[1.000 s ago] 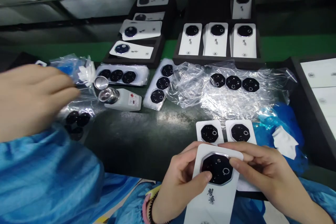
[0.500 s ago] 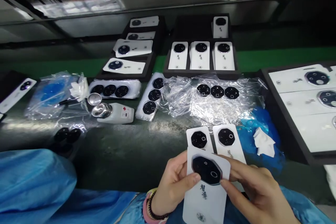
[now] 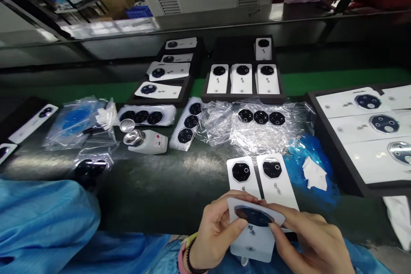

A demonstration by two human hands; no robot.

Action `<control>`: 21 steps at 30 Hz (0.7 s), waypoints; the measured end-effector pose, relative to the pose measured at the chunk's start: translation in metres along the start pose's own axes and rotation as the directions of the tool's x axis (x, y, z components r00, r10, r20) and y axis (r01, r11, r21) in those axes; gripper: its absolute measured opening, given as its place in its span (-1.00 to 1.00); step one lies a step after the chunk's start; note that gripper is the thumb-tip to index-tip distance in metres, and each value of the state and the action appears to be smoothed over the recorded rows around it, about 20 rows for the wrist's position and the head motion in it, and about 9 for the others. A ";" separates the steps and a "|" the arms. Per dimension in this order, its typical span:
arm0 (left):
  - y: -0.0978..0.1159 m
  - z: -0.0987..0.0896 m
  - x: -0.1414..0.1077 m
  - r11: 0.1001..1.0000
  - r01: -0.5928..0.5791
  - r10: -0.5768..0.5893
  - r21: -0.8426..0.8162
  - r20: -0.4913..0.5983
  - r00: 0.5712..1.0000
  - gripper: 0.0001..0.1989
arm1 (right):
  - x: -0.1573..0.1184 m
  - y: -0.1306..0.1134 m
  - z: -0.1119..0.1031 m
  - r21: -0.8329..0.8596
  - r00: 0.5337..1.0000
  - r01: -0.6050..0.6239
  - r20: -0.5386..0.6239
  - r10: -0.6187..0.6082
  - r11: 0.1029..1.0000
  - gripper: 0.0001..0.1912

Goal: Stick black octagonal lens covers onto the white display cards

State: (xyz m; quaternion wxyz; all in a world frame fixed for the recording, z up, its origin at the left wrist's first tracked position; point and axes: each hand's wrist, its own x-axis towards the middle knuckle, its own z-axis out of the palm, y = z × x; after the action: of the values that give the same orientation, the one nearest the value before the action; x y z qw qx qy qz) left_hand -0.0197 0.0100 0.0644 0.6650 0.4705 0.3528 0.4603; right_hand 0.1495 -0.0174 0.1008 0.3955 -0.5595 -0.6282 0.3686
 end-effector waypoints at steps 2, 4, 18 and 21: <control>0.003 0.001 -0.003 0.997 -0.027 0.028 0.076 -0.015 0.999 -0.73 | -0.002 0.000 0.000 -0.004 0.999 -0.002 -0.035 0.002 1.000 -0.75; 0.007 0.003 -0.006 0.988 -0.062 0.065 0.141 -0.016 0.998 -0.76 | -0.001 0.001 0.000 0.053 0.998 -0.030 -0.053 0.032 0.998 -0.79; 0.020 0.024 -0.037 0.917 0.015 0.031 0.399 -0.109 0.994 -0.64 | 0.002 0.024 0.001 0.542 0.935 -0.337 0.284 0.210 0.769 -0.74; 0.018 0.020 -0.037 0.913 0.017 0.012 0.408 -0.068 0.998 -0.61 | 0.005 0.026 0.004 0.580 0.926 -0.357 0.321 0.197 0.732 -0.71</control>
State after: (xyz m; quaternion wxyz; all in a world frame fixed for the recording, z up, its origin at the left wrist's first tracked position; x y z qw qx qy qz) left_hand -0.0184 -0.0288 0.0892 0.5401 0.5824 0.4645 0.3916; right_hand 0.1561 -0.0099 0.0763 0.4210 -0.4347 -0.4202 0.6762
